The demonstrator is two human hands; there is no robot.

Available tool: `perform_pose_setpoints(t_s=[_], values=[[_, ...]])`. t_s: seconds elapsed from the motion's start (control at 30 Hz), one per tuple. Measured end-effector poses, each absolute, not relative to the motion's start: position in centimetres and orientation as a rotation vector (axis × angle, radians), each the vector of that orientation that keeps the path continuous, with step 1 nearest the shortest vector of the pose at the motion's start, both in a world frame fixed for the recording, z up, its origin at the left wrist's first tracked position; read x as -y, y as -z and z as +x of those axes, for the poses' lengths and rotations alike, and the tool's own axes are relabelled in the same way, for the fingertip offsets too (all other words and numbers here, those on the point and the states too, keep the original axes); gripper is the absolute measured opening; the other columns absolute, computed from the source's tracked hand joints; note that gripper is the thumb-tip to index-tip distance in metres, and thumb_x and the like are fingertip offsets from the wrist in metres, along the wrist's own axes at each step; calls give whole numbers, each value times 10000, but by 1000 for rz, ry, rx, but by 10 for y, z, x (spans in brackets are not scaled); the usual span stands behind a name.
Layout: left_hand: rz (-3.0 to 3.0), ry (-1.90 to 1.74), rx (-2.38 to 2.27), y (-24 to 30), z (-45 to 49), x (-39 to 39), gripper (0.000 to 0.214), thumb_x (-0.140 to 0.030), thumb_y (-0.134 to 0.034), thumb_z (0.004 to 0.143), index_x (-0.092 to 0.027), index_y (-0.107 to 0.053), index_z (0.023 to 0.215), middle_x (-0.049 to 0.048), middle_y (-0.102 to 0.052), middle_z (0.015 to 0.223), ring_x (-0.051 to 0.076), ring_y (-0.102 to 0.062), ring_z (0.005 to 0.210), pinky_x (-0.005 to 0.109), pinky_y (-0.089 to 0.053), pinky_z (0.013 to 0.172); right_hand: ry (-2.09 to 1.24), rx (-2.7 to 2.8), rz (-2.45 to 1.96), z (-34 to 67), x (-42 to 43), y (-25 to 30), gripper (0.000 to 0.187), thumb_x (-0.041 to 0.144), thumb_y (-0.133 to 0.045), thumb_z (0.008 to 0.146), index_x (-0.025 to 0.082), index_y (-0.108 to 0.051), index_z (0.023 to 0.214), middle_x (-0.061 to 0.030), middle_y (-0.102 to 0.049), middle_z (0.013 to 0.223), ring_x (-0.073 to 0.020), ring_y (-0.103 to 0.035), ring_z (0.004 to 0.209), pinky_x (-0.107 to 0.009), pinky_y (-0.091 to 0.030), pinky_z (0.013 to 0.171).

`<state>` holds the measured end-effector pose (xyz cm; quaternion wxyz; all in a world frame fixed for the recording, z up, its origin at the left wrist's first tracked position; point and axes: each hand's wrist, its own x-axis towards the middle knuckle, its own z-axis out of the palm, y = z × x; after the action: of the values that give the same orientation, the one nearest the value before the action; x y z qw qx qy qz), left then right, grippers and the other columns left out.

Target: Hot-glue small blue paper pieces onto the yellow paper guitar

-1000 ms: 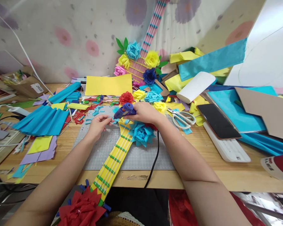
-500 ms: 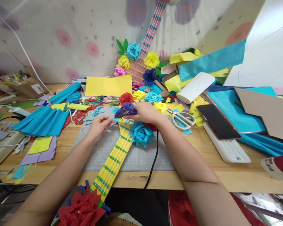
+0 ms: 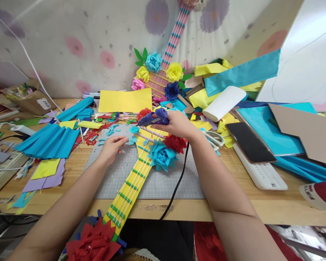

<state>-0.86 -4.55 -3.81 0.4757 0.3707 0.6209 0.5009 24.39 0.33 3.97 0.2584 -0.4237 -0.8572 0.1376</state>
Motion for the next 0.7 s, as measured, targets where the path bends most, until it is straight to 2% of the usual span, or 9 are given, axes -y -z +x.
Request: perform_pose_setpoints(t_s=[0.23,0.47,0.57,0.7], values=[[976,-1266,-1500,33,-8,43,263,-282,-693,498,-198,-547,699,-47,-532,554,102,-498,540,161,-291,370,-505,2148,-1169,260,-7,-42,441,538,-650,745,157,-718,957,-54,-685,817,-213,-601,754,-332,-447,681],[932,-1195,-1560,24,-5,43,280,-272,-658,522,-217,-474,725,-44,-553,566,129,-546,564,169,-276,383,-487,2109,-1201,263,-11,-41,440,575,-657,714,169,-723,871,-41,-648,729,-217,-583,705,-344,-446,634],[935,-1194,-1655,23,0,40,193,-232,-620,537,-203,-477,663,-34,-569,578,99,-472,513,180,-252,405,-481,2107,-1221,262,-10,-42,453,591,-652,705,168,-718,852,-38,-620,685,-203,-556,666,-334,-431,613],[998,-1213,-1737,23,8,35,90,-193,-595,548,-180,-507,563,-26,-554,556,82,-422,511,195,-304,472,-492,2095,-1248,262,-10,-43,481,598,-647,696,151,-707,861,-38,-607,691,-190,-536,662,-326,-423,622]])
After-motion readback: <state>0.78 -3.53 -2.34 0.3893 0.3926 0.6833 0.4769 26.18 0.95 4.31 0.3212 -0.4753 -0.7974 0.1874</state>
